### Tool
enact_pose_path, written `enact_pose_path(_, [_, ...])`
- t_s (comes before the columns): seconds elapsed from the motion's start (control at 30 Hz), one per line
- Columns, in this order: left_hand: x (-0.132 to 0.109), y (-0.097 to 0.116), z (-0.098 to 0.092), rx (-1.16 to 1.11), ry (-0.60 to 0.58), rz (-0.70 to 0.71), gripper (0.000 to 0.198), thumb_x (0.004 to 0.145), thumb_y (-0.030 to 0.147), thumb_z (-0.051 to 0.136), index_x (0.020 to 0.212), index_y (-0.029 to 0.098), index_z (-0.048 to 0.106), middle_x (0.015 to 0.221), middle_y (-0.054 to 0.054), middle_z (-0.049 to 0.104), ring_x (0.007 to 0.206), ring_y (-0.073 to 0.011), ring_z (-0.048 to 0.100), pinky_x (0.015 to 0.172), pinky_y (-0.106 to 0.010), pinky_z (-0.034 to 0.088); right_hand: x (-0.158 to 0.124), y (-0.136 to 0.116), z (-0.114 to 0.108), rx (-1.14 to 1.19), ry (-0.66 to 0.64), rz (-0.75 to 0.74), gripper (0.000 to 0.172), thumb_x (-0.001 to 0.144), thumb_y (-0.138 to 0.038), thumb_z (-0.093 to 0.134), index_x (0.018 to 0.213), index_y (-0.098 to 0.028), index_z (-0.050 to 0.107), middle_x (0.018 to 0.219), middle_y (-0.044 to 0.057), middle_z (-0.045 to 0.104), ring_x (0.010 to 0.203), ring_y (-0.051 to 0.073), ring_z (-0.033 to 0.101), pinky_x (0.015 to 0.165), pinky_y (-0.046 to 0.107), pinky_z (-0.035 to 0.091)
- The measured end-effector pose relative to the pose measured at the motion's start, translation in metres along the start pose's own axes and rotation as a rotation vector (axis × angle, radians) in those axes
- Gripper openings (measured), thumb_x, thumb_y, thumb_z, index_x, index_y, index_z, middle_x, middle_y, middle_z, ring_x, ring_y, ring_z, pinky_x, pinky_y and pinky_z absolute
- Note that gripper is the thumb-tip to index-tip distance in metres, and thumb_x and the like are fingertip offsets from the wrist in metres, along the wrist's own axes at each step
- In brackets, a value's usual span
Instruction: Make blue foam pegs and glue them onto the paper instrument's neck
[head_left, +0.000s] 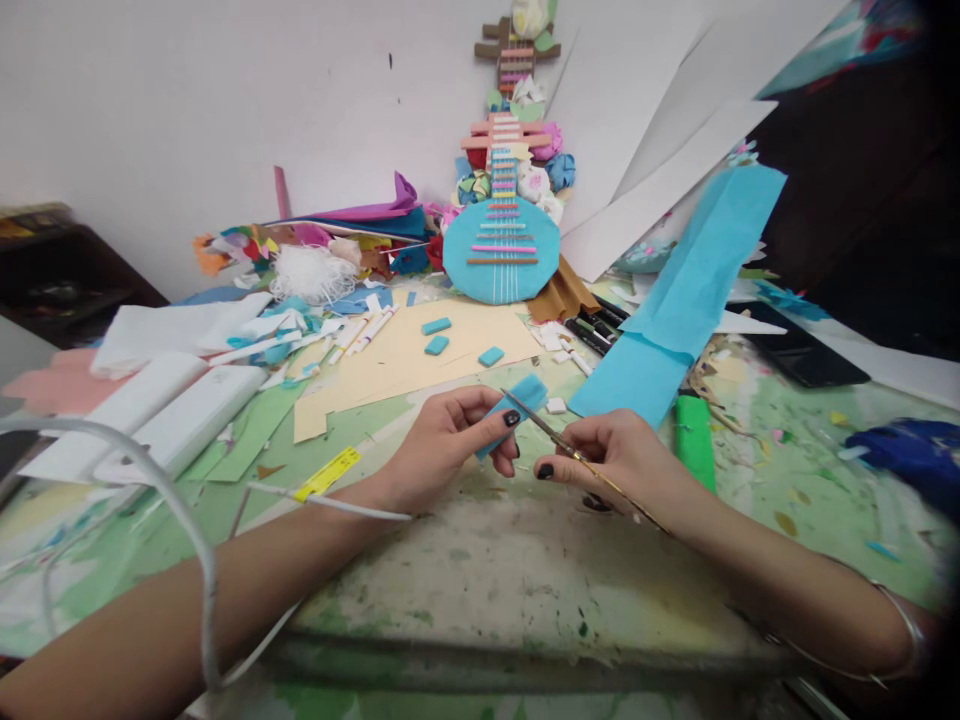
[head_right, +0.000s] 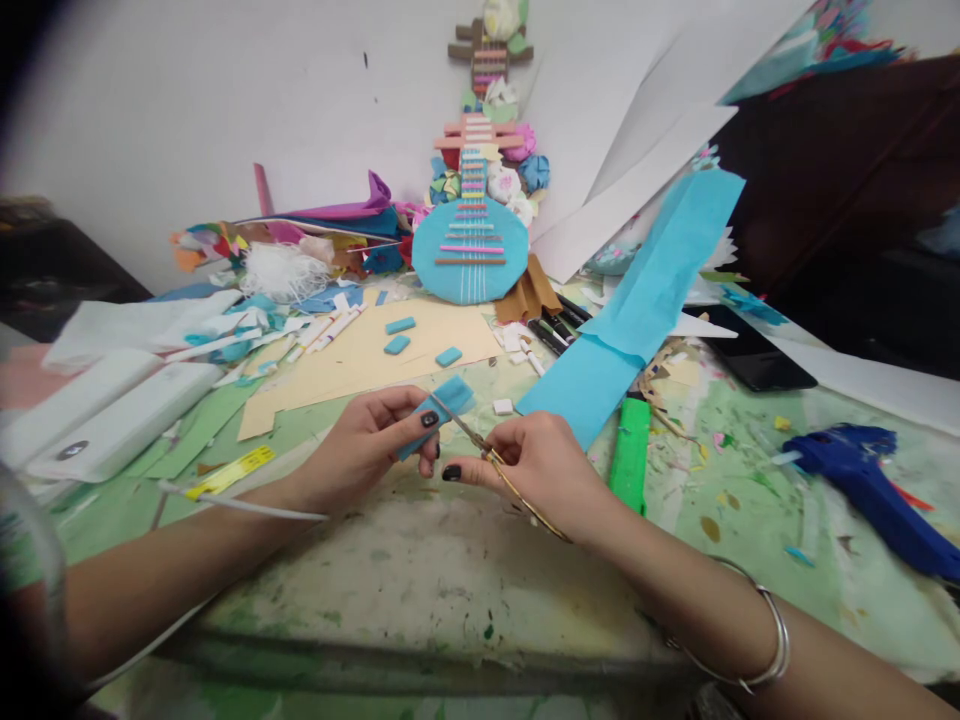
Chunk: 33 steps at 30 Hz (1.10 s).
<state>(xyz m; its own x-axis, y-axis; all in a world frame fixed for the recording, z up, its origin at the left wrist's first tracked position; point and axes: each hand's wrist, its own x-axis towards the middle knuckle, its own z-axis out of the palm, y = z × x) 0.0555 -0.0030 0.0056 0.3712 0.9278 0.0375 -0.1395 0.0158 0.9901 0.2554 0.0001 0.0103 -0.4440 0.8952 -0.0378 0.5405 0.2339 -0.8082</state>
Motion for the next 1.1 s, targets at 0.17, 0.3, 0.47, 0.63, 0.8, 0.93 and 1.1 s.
enact_pose_path(0.17, [0.000, 0.000, 0.000, -0.005, -0.002, 0.006, 0.015, 0.082, 0.027, 0.061, 0.084, 0.013, 0.059, 0.062, 0.000, 0.064, 0.050, -0.0095, 0.060, 0.053, -0.021, 0.048, 0.001, 0.000, 0.000, -0.001, -0.004, -0.002, 0.056, 0.067, -0.063, 0.062, 0.047, -0.019, 0.033, 0.047, -0.006, 0.022, 0.046, 0.006, 0.021, 0.042, 0.022, 0.013])
enact_pose_path(0.3, [0.000, 0.000, 0.000, 0.000, -0.002, 0.009, 0.014, 0.083, 0.026, 0.061, 0.084, 0.013, 0.060, 0.062, 0.000, 0.064, 0.050, -0.0092, 0.060, 0.053, -0.021, 0.048, 0.002, 0.001, 0.000, -0.017, 0.004, -0.004, 0.056, 0.067, -0.063, 0.062, 0.047, -0.019, 0.034, 0.047, -0.006, 0.023, 0.046, 0.006, 0.022, 0.041, 0.022, 0.013])
enact_pose_path(0.47, [0.000, -0.001, -0.001, 0.000, -0.013, 0.008, 0.013, 0.083, 0.026, 0.060, 0.083, 0.012, 0.060, 0.062, 0.000, 0.064, 0.050, -0.0088, 0.060, 0.053, -0.020, 0.048, 0.002, 0.002, 0.000, -0.033, 0.007, -0.024, 0.056, 0.067, -0.063, 0.062, 0.046, -0.019, 0.035, 0.045, -0.006, 0.024, 0.044, 0.006, 0.023, 0.041, 0.023, 0.013])
enact_pose_path(0.63, [0.000, 0.000, 0.000, -0.003, -0.002, 0.009, 0.013, 0.083, 0.026, 0.061, 0.081, 0.013, 0.060, 0.062, 0.000, 0.064, 0.051, -0.0098, 0.061, 0.053, -0.022, 0.049, 0.003, 0.005, 0.001, -0.031, 0.025, -0.016, 0.057, 0.067, -0.063, 0.062, 0.045, -0.019, 0.033, 0.044, -0.006, 0.024, 0.043, 0.006, 0.022, 0.041, 0.023, 0.013])
enact_pose_path(0.8, [0.000, 0.001, 0.001, 0.063, 0.042, 0.065, 0.011, 0.082, 0.024, 0.062, 0.083, 0.013, 0.063, 0.073, -0.004, 0.071, 0.068, -0.0137, 0.067, 0.069, -0.028, 0.053, 0.004, 0.003, -0.004, -0.140, 0.169, 0.029, 0.051, 0.072, -0.064, 0.057, 0.051, -0.017, 0.051, 0.042, -0.004, 0.034, 0.043, 0.008, 0.029, 0.043, 0.025, 0.017])
enact_pose_path(0.93, [0.001, 0.001, 0.001, 0.130, 0.063, 0.128, 0.011, 0.080, 0.020, 0.064, 0.089, 0.014, 0.066, 0.092, -0.008, 0.073, 0.092, -0.0175, 0.066, 0.082, -0.030, 0.050, 0.007, 0.003, -0.013, -0.481, 0.329, 0.019, 0.039, 0.075, -0.052, 0.062, 0.057, -0.018, 0.058, 0.045, -0.002, 0.044, 0.045, 0.010, 0.036, 0.046, 0.026, 0.021])
enact_pose_path(1.1, [0.000, 0.002, 0.002, 0.150, 0.088, 0.108, 0.014, 0.080, 0.022, 0.065, 0.091, 0.014, 0.063, 0.096, -0.010, 0.073, 0.097, -0.0205, 0.066, 0.077, -0.029, 0.049, 0.012, 0.018, -0.017, -0.755, 0.359, 0.050, 0.033, 0.077, -0.026, 0.059, 0.109, -0.019, 0.063, 0.071, 0.004, 0.067, 0.060, 0.019, 0.058, 0.049, 0.027, 0.030])
